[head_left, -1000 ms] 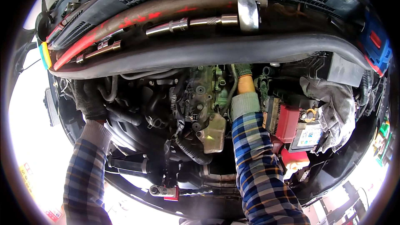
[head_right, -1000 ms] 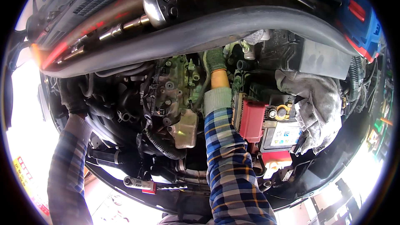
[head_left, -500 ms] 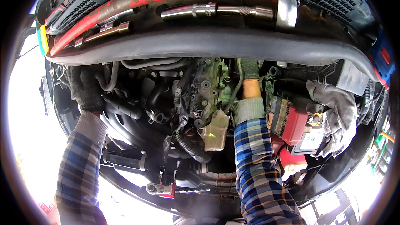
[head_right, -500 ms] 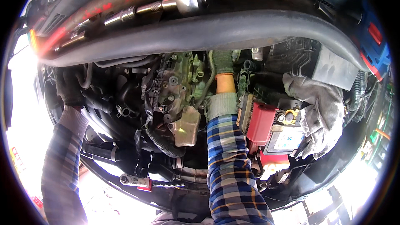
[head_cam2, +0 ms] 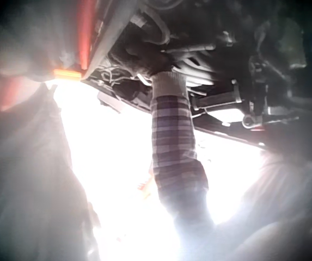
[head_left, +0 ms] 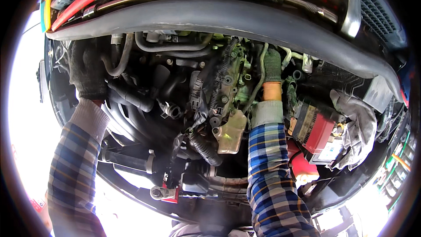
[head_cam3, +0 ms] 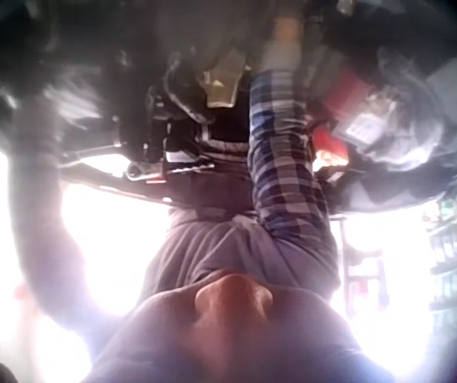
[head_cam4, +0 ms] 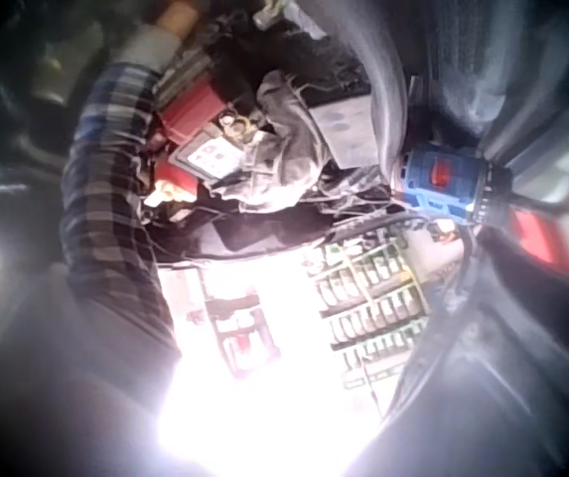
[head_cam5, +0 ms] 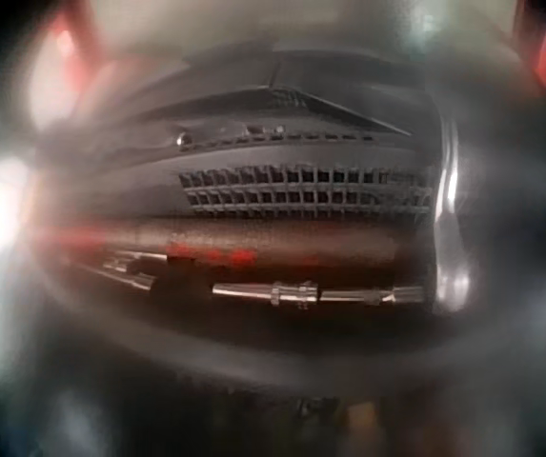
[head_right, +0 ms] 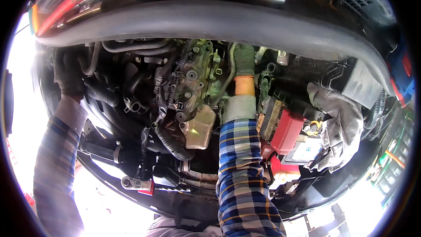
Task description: The person works on a car engine with the hood open, using a wrench to tighten bolts and a pair of pliers to manipulate components within the engine bay. The individual is seen reaching into the engine compartment to adjust parts and secure connections.
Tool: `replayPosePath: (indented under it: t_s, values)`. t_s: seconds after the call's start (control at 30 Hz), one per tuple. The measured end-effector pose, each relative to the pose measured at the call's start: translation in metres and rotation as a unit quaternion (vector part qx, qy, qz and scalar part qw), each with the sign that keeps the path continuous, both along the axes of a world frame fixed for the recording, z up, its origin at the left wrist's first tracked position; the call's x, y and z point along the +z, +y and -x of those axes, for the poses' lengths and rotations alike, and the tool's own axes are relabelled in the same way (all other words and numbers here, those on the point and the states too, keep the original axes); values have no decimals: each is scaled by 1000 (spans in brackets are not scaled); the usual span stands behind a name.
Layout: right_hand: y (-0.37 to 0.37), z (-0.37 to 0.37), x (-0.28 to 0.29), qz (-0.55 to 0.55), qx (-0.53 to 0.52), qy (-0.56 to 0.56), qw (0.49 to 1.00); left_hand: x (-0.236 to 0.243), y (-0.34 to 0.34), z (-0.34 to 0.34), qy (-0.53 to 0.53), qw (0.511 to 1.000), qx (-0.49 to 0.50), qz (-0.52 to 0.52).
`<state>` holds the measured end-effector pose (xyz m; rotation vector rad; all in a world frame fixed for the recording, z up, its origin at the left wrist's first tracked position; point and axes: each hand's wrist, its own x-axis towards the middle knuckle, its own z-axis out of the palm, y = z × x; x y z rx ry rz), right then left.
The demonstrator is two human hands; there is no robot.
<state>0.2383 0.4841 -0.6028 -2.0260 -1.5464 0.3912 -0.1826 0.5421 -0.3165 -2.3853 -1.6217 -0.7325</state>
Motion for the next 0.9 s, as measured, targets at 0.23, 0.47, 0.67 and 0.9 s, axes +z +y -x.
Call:
replayPosePath:
  t_s: [0.23, 0.47, 0.67, 0.9]
  values:
    - [-2, 3, 2, 4, 15, 8, 1000, 8, -1, -13, -59, 997, 36, 40]
    - [-9, 3, 5, 35, 53, 58, 996, 2, -4, -14, -92, 994, 30, 45]
    - [-11, 4, 11, -91, 120, -80, 985, 0, -1, -15, -124, 991, 27, 46]
    - [-29, 24, 56, 90, 33, 99, 990, -2, -2, -9, -133, 989, 30, 51]
